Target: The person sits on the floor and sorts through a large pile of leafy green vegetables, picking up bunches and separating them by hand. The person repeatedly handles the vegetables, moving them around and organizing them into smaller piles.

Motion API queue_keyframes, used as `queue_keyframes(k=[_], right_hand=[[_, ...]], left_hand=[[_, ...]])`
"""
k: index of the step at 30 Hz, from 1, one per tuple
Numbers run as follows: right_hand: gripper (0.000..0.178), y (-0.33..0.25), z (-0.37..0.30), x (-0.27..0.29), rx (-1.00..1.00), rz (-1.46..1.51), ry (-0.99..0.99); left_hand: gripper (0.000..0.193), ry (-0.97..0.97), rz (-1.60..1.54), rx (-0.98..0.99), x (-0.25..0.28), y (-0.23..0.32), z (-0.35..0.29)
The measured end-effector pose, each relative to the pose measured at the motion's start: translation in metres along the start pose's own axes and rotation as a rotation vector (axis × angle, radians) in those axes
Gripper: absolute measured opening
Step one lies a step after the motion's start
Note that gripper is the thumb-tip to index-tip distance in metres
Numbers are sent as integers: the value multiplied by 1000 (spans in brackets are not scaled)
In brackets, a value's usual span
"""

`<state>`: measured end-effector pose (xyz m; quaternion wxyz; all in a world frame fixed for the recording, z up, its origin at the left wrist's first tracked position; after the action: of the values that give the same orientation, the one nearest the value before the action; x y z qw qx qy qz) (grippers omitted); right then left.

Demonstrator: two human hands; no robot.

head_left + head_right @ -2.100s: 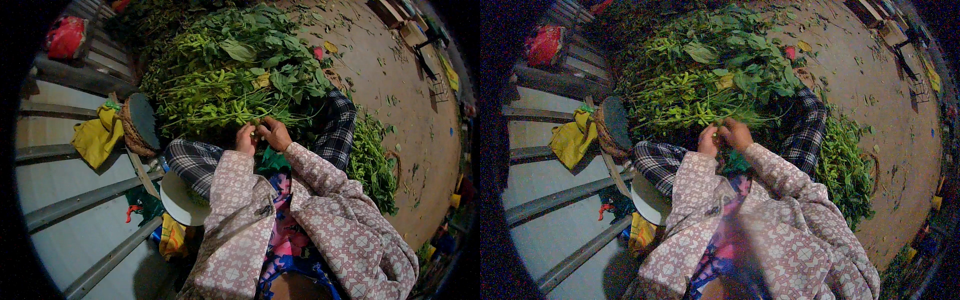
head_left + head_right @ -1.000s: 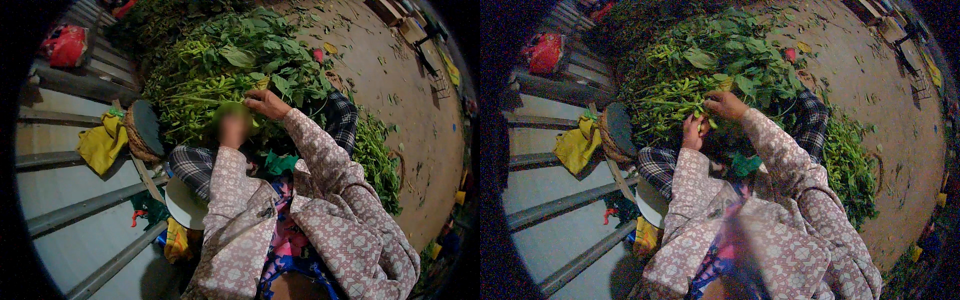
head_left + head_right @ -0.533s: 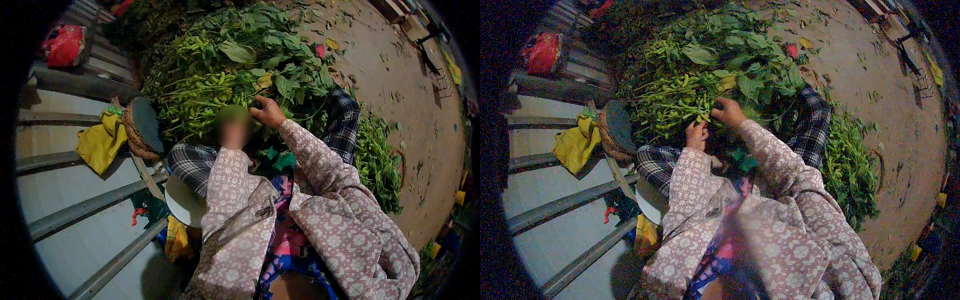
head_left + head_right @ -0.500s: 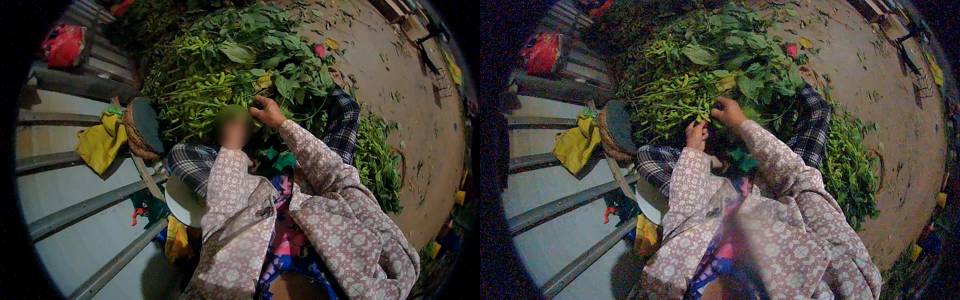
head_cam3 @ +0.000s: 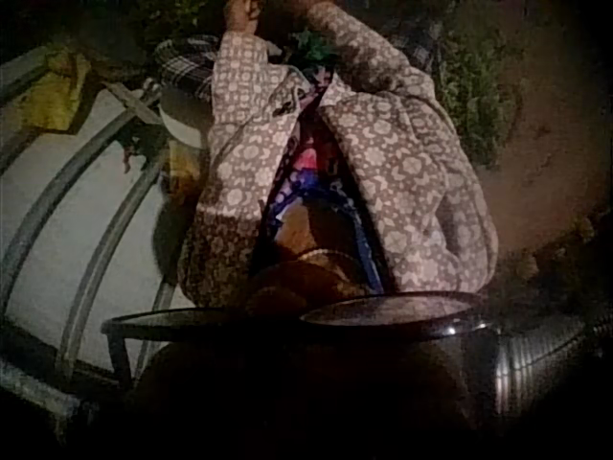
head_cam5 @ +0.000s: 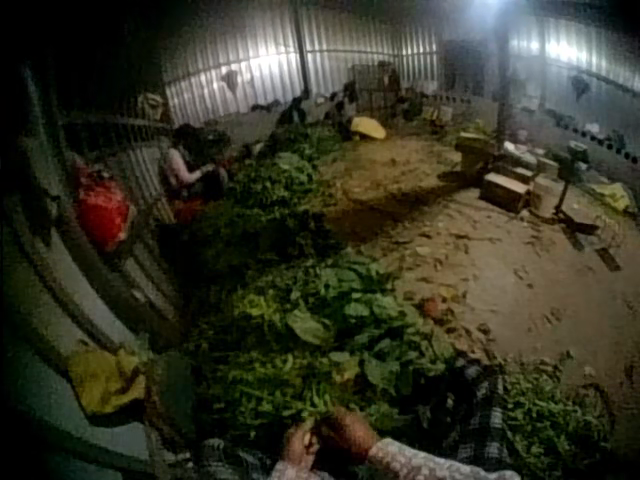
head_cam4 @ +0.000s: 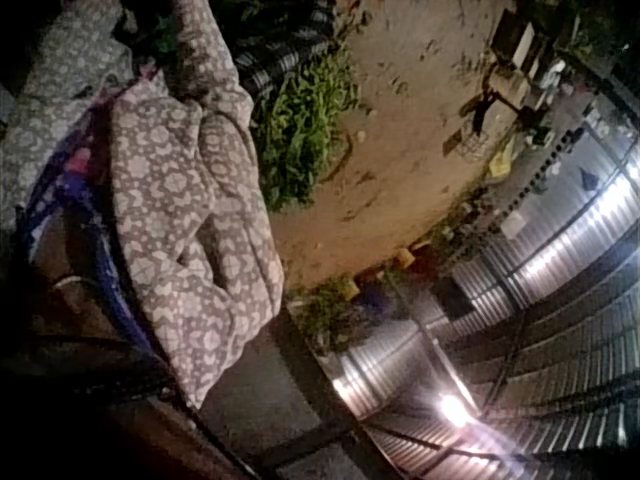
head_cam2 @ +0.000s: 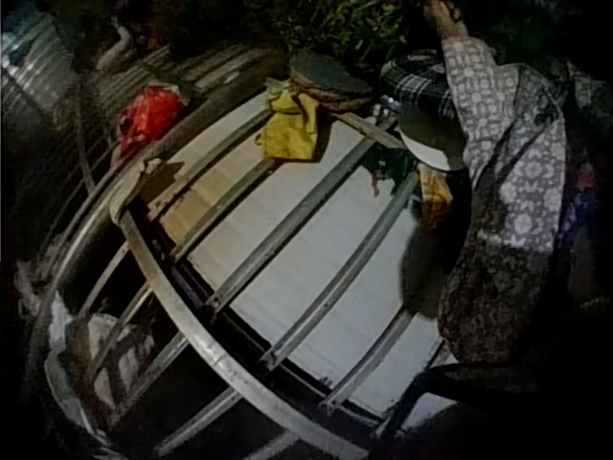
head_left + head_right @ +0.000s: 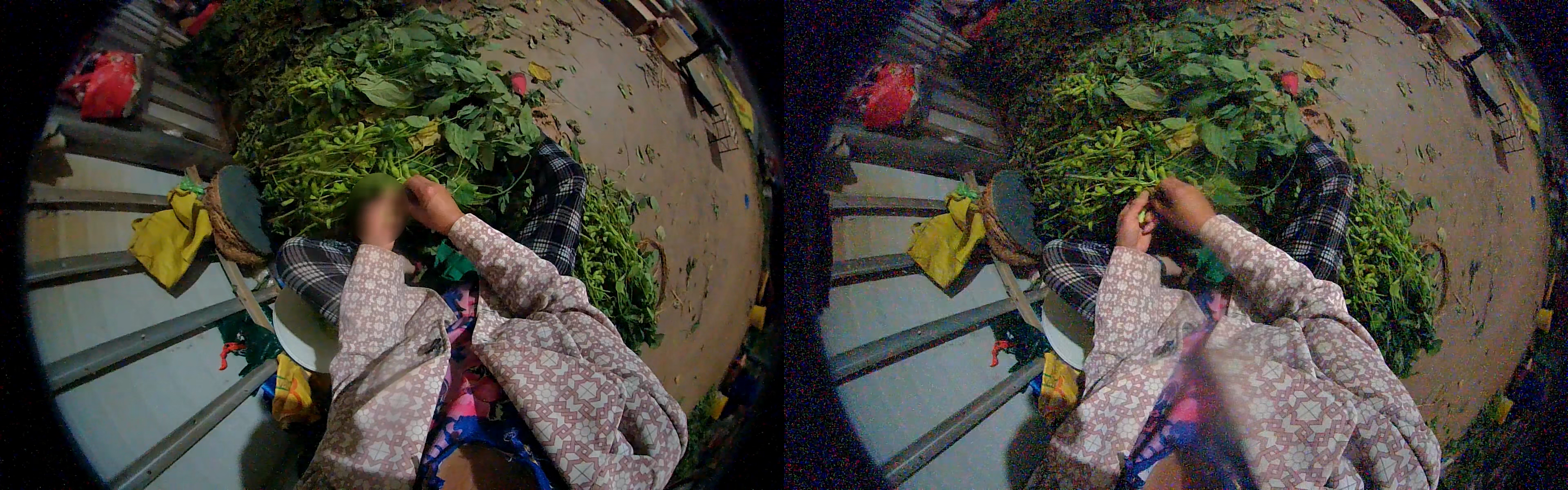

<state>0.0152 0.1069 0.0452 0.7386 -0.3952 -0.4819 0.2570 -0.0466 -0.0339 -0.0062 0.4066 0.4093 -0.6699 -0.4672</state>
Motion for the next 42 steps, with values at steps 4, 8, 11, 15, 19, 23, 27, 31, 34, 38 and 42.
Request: queue_keyframes(k=[4,8,11,15,19,23,27,31,34,38,42], right_hand=[[25,-11,-4,7,-80,57,-63],[30,-8,-12,-4,-135,283,-124],[31,-13,-14,2,-242,236,-218],[31,-3,-16,-5,-403,462,-274],[23,0,-14,-11,-722,840,-460],[19,-8,-17,-13,-1052,1027,-489],[21,-9,-15,-10,-1023,1039,-509],[23,-13,-16,-12,-1004,963,-421],[24,-12,-13,-10,-939,870,-311],[28,-29,-7,-2,-948,795,-117],[21,-20,-6,-8,-737,651,-111]], left_hand=[[12,-18,-339,-7,-2,-4,5],[13,135,-286,-203,-8,-19,4],[12,129,-371,-61,-12,-13,-1],[10,22,-623,301,-11,25,-14],[13,-12,-932,485,-10,21,-14],[13,19,-944,492,-12,21,-13],[14,-2,-703,491,-13,35,-21],[15,12,-569,285,-10,22,-11],[15,1,-588,308,-10,26,-14],[15,37,-604,354,-7,20,-16],[19,123,-654,370,-11,20,-17]])
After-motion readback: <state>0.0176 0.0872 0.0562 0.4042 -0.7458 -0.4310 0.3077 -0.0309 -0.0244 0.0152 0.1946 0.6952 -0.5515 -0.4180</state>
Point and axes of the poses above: each hand's wrist, its own z-axis towards the middle knuckle, its own x-axis out of the back of the hand, y = z × x, the point moved 3 cm from there along z, towards the middle knuckle, and after that the axes turned 11 degrees about y, right-handed, at the moved point
